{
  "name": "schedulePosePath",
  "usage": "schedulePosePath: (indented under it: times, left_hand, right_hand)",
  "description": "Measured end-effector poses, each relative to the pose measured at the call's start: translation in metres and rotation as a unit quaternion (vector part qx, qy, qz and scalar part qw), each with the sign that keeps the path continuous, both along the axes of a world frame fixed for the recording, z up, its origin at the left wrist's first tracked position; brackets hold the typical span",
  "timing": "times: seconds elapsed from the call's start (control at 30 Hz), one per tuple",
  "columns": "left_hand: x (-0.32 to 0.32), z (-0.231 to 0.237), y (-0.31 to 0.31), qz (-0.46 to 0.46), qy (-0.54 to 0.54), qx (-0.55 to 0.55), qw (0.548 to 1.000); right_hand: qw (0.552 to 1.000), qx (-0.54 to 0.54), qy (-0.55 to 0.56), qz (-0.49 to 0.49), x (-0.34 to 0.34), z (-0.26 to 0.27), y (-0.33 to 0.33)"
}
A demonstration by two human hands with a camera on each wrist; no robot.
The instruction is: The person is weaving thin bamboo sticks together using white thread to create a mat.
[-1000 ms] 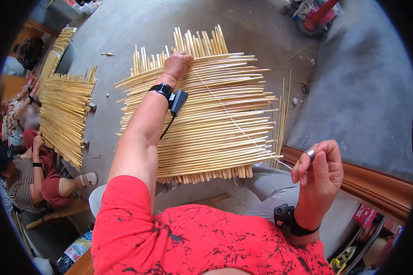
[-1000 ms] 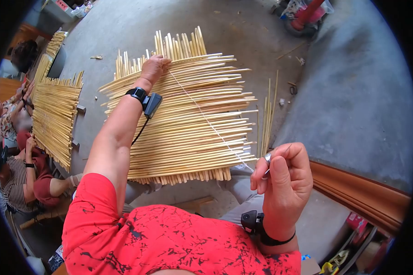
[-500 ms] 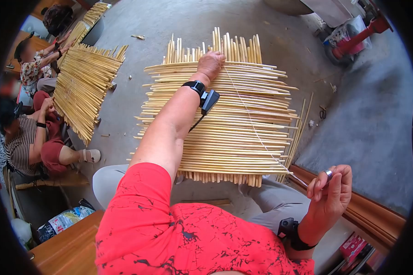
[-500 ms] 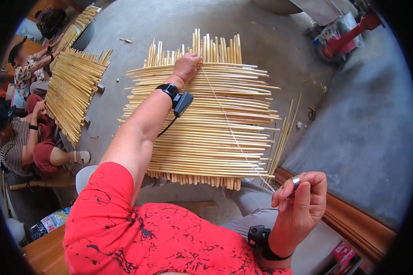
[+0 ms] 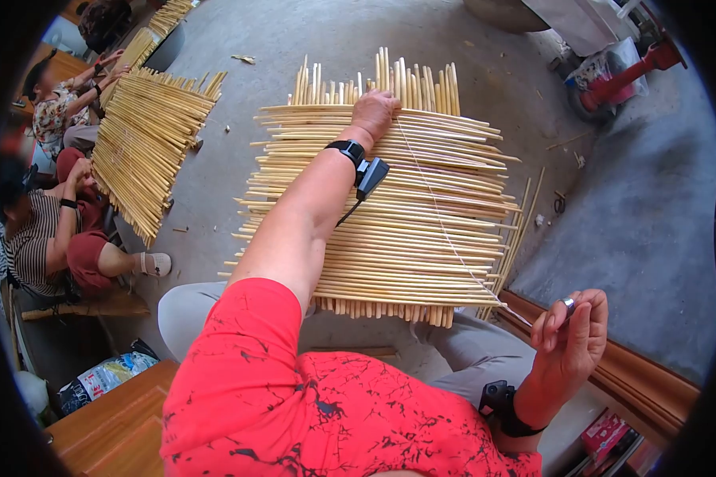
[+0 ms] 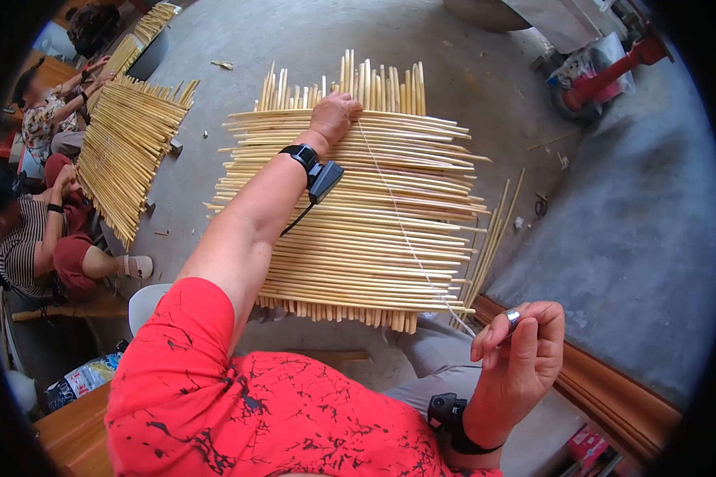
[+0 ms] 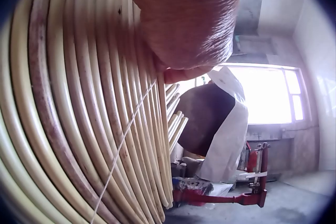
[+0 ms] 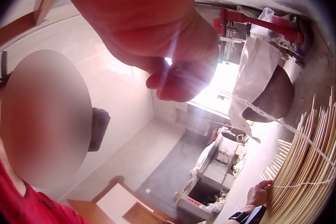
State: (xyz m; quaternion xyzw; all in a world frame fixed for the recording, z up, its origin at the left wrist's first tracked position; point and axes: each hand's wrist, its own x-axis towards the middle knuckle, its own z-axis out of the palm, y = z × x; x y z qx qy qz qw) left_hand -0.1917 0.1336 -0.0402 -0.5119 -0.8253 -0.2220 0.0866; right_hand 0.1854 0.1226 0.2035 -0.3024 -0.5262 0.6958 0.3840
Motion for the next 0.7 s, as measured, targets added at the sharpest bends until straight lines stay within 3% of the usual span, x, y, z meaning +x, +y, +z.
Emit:
schedulePosePath:
  times: [0.33, 0.7]
  left_hand:
    - [0.0038, 0.0035, 0.0042, 0.026, -0.013, -0.042, 0.999]
    - [-0.0044, -0.0002, -0.0002, 0.0, -0.03, -0.016, 0.999]
  right_hand:
    - [1.0, -0.021, -0.003, -0.007, -0.0034, 0.0041, -0.0013]
    - [0.999, -0.037, 0.002, -0.002, -0.0052, 0.0022, 0.0015]
